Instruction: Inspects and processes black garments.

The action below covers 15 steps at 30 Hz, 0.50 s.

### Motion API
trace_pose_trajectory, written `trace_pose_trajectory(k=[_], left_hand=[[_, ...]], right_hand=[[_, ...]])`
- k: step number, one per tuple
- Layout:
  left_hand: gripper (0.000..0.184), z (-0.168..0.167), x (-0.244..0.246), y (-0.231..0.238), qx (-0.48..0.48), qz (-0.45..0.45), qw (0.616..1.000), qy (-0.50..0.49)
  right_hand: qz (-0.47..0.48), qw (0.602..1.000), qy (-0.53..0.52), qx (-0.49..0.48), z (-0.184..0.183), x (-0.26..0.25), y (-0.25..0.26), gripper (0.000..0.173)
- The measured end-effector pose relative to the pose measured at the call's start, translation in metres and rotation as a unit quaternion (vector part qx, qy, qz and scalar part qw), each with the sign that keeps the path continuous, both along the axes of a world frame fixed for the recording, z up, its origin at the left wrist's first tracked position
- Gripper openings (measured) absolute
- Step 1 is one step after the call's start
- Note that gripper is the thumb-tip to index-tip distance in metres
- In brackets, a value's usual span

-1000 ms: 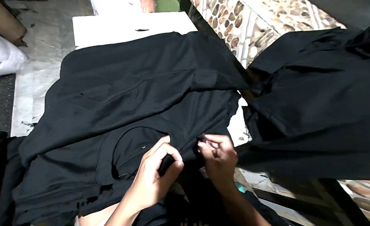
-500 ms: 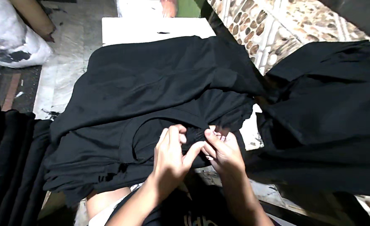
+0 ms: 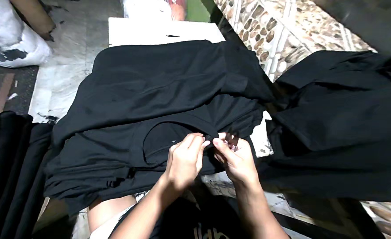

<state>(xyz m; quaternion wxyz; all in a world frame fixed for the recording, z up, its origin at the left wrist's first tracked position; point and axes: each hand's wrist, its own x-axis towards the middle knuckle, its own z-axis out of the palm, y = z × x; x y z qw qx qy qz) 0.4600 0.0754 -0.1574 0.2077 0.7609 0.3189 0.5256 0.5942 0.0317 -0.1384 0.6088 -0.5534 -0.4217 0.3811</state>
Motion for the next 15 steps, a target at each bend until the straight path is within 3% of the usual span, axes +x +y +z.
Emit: trace_pose_trajectory(k=[2, 3, 5, 7, 9, 11, 13, 15], left_hand=[[0.021, 0.003, -0.005, -0.004, -0.091, -0.027, 0.993, -0.07], [0.023, 0.005, -0.009, -0.006, -0.153, -0.046, 0.982, -0.102], [0.024, 0.007, -0.013, -0.008, -0.223, -0.061, 0.962, -0.142], [0.022, 0.007, -0.011, -0.008, -0.22, -0.054, 0.962, -0.151], [0.022, 0.004, -0.008, -0.008, -0.17, -0.036, 0.975, -0.135], [0.023, 0.001, -0.006, -0.01, -0.137, -0.037, 0.981, -0.131], [0.024, -0.002, -0.011, -0.011, -0.106, -0.048, 0.982, -0.147], [0.027, 0.001, -0.033, -0.013, -0.002, -0.011, 0.996, -0.086]], right_hand=[[-0.021, 0.992, -0.116, 0.038, 0.0, -0.002, -0.005, 0.011], [-0.031, 0.977, -0.203, 0.058, -0.001, -0.003, -0.01, 0.014], [-0.076, 0.911, -0.402, 0.062, -0.003, -0.006, -0.021, 0.03], [-0.113, 0.825, -0.548, 0.084, -0.001, -0.014, -0.029, 0.029], [-0.12, 0.78, -0.609, 0.08, 0.002, -0.022, -0.03, 0.027], [-0.112, 0.764, -0.631, 0.067, 0.006, -0.024, -0.024, 0.025], [-0.102, 0.774, -0.622, 0.06, 0.01, -0.022, -0.019, 0.024], [-0.091, 0.786, -0.609, 0.061, 0.014, -0.019, -0.018, 0.027]])
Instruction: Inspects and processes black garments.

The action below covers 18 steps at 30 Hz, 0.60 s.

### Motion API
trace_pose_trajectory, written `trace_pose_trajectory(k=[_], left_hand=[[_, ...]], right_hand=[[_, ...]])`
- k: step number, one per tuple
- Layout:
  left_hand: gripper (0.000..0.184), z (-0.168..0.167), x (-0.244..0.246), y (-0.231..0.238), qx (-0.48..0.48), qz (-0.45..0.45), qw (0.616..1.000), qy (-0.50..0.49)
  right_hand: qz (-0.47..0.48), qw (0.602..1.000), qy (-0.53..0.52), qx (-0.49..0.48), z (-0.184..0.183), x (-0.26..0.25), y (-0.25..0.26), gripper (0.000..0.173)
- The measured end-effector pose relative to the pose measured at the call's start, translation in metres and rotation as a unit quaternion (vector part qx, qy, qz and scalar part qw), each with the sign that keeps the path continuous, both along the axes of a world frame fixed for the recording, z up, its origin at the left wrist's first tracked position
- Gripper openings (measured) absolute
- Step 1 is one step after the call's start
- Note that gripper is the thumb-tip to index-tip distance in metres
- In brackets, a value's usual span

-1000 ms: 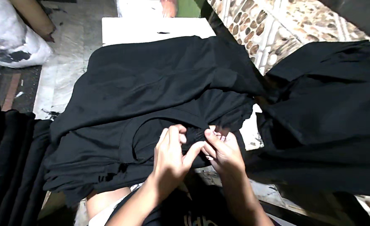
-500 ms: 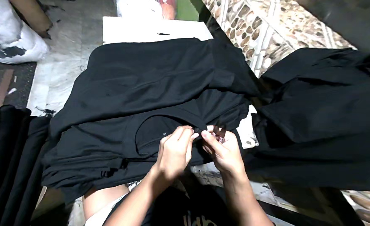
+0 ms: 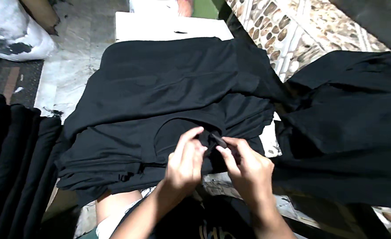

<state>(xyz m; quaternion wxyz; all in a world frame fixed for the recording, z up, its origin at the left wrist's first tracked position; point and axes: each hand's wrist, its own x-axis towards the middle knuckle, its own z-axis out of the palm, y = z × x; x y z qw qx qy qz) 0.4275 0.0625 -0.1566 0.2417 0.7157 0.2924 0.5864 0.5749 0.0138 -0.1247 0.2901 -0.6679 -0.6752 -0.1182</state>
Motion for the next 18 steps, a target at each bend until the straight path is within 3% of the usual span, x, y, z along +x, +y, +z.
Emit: trace_pose_trajectory(k=[1, 3, 5, 6, 10, 12, 14, 16, 18], left_hand=[[0.031, 0.007, -0.019, -0.002, 0.07, 0.058, 0.992, 0.087], [0.041, 0.017, -0.059, -0.006, 0.144, 0.17, 0.937, 0.269], [0.027, 0.011, -0.092, -0.004, 0.155, 0.185, 0.893, 0.38], [0.018, 0.007, -0.103, -0.005, 0.166, 0.174, 0.881, 0.407], [0.02, 0.016, -0.121, -0.026, 0.167, 0.174, 0.877, 0.415], [0.017, 0.017, -0.128, -0.031, 0.117, 0.162, 0.907, 0.372], [0.021, 0.008, -0.13, -0.032, 0.037, 0.134, 0.96, 0.243], [0.02, -0.01, -0.124, -0.03, -0.054, 0.094, 0.994, 0.03], [0.014, -0.022, -0.111, -0.028, -0.141, 0.075, 0.968, -0.192]], right_hand=[[0.01, 1.0, 0.013, 0.006, 0.001, 0.002, 0.001, 0.029], [0.04, 0.997, 0.053, 0.032, 0.002, 0.002, 0.002, 0.033], [0.093, 0.988, 0.111, 0.059, 0.004, -0.006, 0.006, 0.032], [0.128, 0.979, 0.146, 0.064, 0.005, -0.014, 0.01, 0.031], [0.262, 0.926, 0.273, 0.01, -0.004, -0.046, 0.033, 0.03], [0.276, 0.913, 0.299, -0.036, -0.015, -0.057, 0.04, 0.031], [0.267, 0.915, 0.296, -0.058, -0.026, -0.062, 0.041, 0.033], [0.265, 0.919, 0.287, -0.051, -0.033, -0.062, 0.038, 0.034], [0.266, 0.923, 0.274, -0.044, -0.034, -0.062, 0.036, 0.033]])
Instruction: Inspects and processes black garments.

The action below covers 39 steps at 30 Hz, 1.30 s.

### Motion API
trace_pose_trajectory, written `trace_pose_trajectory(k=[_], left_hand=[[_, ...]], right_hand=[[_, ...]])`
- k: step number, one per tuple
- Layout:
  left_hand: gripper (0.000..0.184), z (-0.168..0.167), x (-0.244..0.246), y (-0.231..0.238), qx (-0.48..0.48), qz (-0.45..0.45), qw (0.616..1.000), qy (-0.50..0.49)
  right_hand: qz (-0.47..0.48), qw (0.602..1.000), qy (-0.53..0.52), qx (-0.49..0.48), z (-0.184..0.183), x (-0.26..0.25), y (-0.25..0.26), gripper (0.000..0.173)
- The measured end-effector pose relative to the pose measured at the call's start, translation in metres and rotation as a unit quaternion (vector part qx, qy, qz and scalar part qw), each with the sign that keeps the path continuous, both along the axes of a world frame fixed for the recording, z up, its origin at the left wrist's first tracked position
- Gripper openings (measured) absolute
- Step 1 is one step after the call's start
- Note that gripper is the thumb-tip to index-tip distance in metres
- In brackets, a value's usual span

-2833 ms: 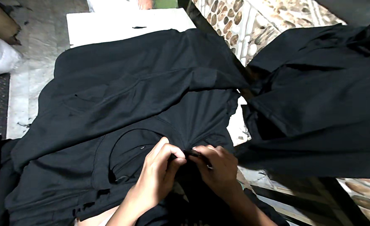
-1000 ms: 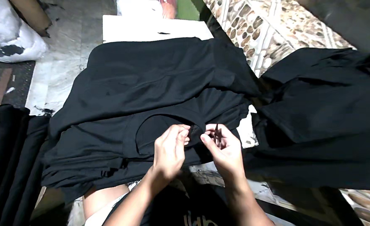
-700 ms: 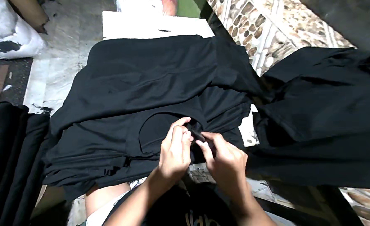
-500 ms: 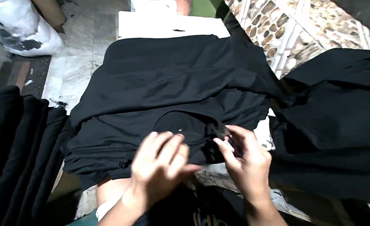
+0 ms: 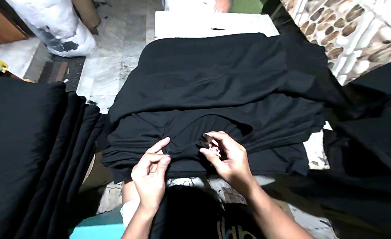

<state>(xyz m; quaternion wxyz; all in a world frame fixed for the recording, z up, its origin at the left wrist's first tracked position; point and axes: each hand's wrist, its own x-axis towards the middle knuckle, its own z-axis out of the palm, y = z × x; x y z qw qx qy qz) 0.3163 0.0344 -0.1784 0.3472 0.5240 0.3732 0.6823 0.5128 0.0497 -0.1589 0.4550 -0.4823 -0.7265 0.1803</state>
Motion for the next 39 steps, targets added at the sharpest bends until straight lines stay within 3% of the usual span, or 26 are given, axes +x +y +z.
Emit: trace_pose_trajectory(k=[2, 4, 7, 10, 13, 16, 18, 20, 22, 25, 27, 29, 31, 33, 36, 39], left_hand=[[0.015, 0.0, 0.007, 0.001, -0.057, -0.021, 0.983, -0.175], [0.018, 0.002, 0.006, 0.0, -0.074, -0.076, 0.966, -0.238], [0.017, 0.002, -0.001, -0.001, -0.042, -0.133, 0.974, -0.176], [0.016, 0.006, 0.0, -0.007, -0.02, -0.119, 0.989, -0.085], [0.017, 0.006, 0.0, -0.01, -0.018, -0.1, 0.994, -0.035], [0.018, 0.005, 0.0, -0.014, 0.011, -0.072, 0.997, 0.022], [0.019, 0.009, 0.002, -0.026, 0.079, -0.046, 0.99, 0.109], [0.027, 0.018, -0.002, -0.042, 0.127, -0.057, 0.981, 0.139], [0.037, 0.022, -0.009, -0.047, 0.14, -0.058, 0.977, 0.149], [0.034, 0.015, -0.009, -0.029, 0.069, 0.012, 0.985, 0.16], [0.034, 0.015, -0.002, -0.019, 0.002, 0.026, 0.987, 0.158], [0.032, 0.02, 0.008, -0.016, -0.06, 0.023, 0.986, 0.155], [0.027, 0.024, 0.012, -0.017, -0.056, 0.022, 0.985, 0.162], [0.034, 0.027, 0.005, -0.025, 0.014, -0.027, 0.984, 0.176], [0.029, 0.03, -0.009, -0.037, 0.109, -0.092, 0.977, 0.157], [0.016, 0.027, -0.013, -0.03, 0.121, 0.036, 0.969, 0.212]], right_hand=[[-0.007, 0.999, -0.034, 0.016, 0.0, -0.001, 0.0, 0.032], [-0.003, 0.996, -0.084, 0.041, 0.001, -0.002, 0.0, 0.031], [0.024, 0.981, -0.166, 0.093, 0.007, -0.01, -0.002, 0.029], [0.017, 0.96, -0.237, 0.147, 0.014, -0.03, -0.006, 0.028], [-0.01, 0.962, -0.227, 0.148, 0.015, -0.038, -0.003, 0.028], [0.001, 0.991, -0.113, 0.073, 0.021, -0.034, 0.001, 0.029], [0.117, 0.985, 0.071, -0.101, 0.028, -0.033, -0.002, 0.029], [0.226, 0.895, 0.261, -0.281, 0.037, -0.033, -0.004, 0.029], [0.275, 0.82, 0.367, -0.342, 0.035, -0.024, -0.004, 0.033], [0.323, 0.784, 0.406, -0.342, 0.03, -0.02, -0.006, 0.05], [0.338, 0.79, 0.393, -0.328, 0.027, -0.023, -0.008, 0.062], [0.339, 0.825, 0.335, -0.305, 0.028, -0.024, -0.01, 0.079], [0.337, 0.862, 0.266, -0.269, 0.028, -0.023, -0.012, 0.091], [0.33, 0.879, 0.239, -0.246, 0.028, -0.019, -0.012, 0.088], [0.326, 0.879, 0.255, -0.237, 0.026, -0.017, -0.01, 0.079], [0.315, 0.871, 0.28, -0.251, 0.025, -0.018, -0.009, 0.077]])
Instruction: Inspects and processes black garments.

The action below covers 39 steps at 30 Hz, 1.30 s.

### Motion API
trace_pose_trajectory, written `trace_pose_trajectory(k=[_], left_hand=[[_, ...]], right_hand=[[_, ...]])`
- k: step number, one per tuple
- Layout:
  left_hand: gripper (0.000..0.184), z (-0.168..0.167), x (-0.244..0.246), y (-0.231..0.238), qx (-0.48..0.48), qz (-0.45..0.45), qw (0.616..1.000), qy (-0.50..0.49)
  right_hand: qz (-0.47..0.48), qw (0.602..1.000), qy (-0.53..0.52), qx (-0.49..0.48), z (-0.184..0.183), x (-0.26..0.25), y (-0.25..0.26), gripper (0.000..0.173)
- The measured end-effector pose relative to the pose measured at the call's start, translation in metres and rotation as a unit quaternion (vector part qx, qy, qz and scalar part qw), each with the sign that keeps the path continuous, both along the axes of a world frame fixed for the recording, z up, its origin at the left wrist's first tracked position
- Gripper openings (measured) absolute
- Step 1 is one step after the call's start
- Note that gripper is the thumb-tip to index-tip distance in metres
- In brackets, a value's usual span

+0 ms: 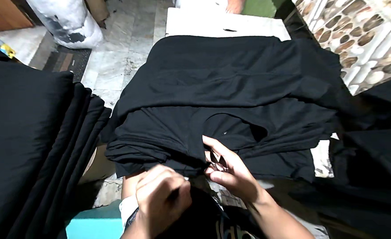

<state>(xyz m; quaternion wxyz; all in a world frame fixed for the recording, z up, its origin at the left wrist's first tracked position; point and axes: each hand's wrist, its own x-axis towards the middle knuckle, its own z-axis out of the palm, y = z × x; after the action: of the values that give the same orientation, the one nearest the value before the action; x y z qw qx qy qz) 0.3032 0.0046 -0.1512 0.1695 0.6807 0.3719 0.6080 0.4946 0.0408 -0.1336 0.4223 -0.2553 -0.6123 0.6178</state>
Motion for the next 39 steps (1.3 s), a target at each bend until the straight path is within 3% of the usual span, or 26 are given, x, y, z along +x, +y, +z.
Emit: trace_pose_trajectory(k=[2, 5, 8, 10, 12, 13, 16, 18, 19, 21, 24, 28, 31, 36, 39], left_hand=[[0.011, -0.002, 0.004, 0.015, 0.035, 0.119, 0.989, 0.086], [0.013, -0.006, 0.01, 0.032, 0.092, 0.168, 0.967, 0.17], [0.015, -0.007, 0.011, 0.035, 0.129, 0.126, 0.976, 0.124], [0.018, -0.005, 0.007, 0.026, 0.094, 0.04, 0.994, 0.034], [0.025, -0.004, 0.004, 0.02, 0.05, -0.035, 0.998, 0.008], [0.035, -0.004, 0.004, 0.021, 0.025, -0.042, 0.998, 0.041], [0.076, 0.006, 0.0, 0.042, -0.033, 0.06, 0.978, 0.199], [0.089, 0.024, -0.014, 0.062, -0.081, 0.106, 0.964, 0.228], [0.089, 0.032, -0.022, 0.075, -0.118, 0.11, 0.958, 0.236], [0.083, 0.033, -0.035, 0.112, -0.219, 0.092, 0.938, 0.251], [0.079, 0.005, -0.047, 0.162, -0.321, 0.049, 0.906, 0.273], [0.077, 0.001, -0.05, 0.19, -0.37, 0.007, 0.897, 0.242], [0.075, 0.004, -0.054, 0.213, -0.372, -0.017, 0.9, 0.227], [0.077, -0.018, -0.067, 0.27, -0.331, -0.029, 0.923, 0.195], [0.058, -0.003, -0.062, 0.262, -0.233, 0.046, 0.945, 0.227]], right_hand=[[0.005, 1.0, 0.018, -0.024, 0.003, 0.0, 0.0, 0.077], [0.01, 0.999, 0.022, -0.028, 0.007, 0.0, 0.001, 0.075], [-0.027, 0.999, 0.002, -0.045, 0.01, 0.001, -0.003, 0.051], [-0.071, 0.996, -0.002, -0.056, 0.01, 0.0, -0.005, 0.029], [-0.085, 0.996, -0.034, 0.007, 0.009, 0.005, -0.005, 0.029], [-0.107, 0.987, -0.084, 0.089, 0.009, 0.006, -0.004, 0.033], [-0.21, 0.885, -0.227, 0.347, 0.013, 0.01, 0.007, 0.033], [-0.294, 0.792, -0.325, 0.426, 0.022, 0.03, 0.027, 0.032], [-0.324, 0.76, -0.372, 0.424, 0.027, 0.046, 0.042, 0.034], [-0.341, 0.732, -0.455, 0.375, 0.028, 0.083, 0.078, 0.042], [-0.305, 0.723, -0.566, 0.253, 0.002, 0.115, 0.124, 0.057], [-0.34, 0.715, -0.573, 0.214, -0.007, 0.103, 0.15, 0.055], [-0.342, 0.715, -0.575, 0.205, -0.005, 0.094, 0.176, 0.054], [-0.34, 0.722, -0.576, 0.177, -0.005, 0.082, 0.228, 0.05], [-0.346, 0.723, -0.565, 0.198, -0.006, 0.081, 0.244, 0.05]])
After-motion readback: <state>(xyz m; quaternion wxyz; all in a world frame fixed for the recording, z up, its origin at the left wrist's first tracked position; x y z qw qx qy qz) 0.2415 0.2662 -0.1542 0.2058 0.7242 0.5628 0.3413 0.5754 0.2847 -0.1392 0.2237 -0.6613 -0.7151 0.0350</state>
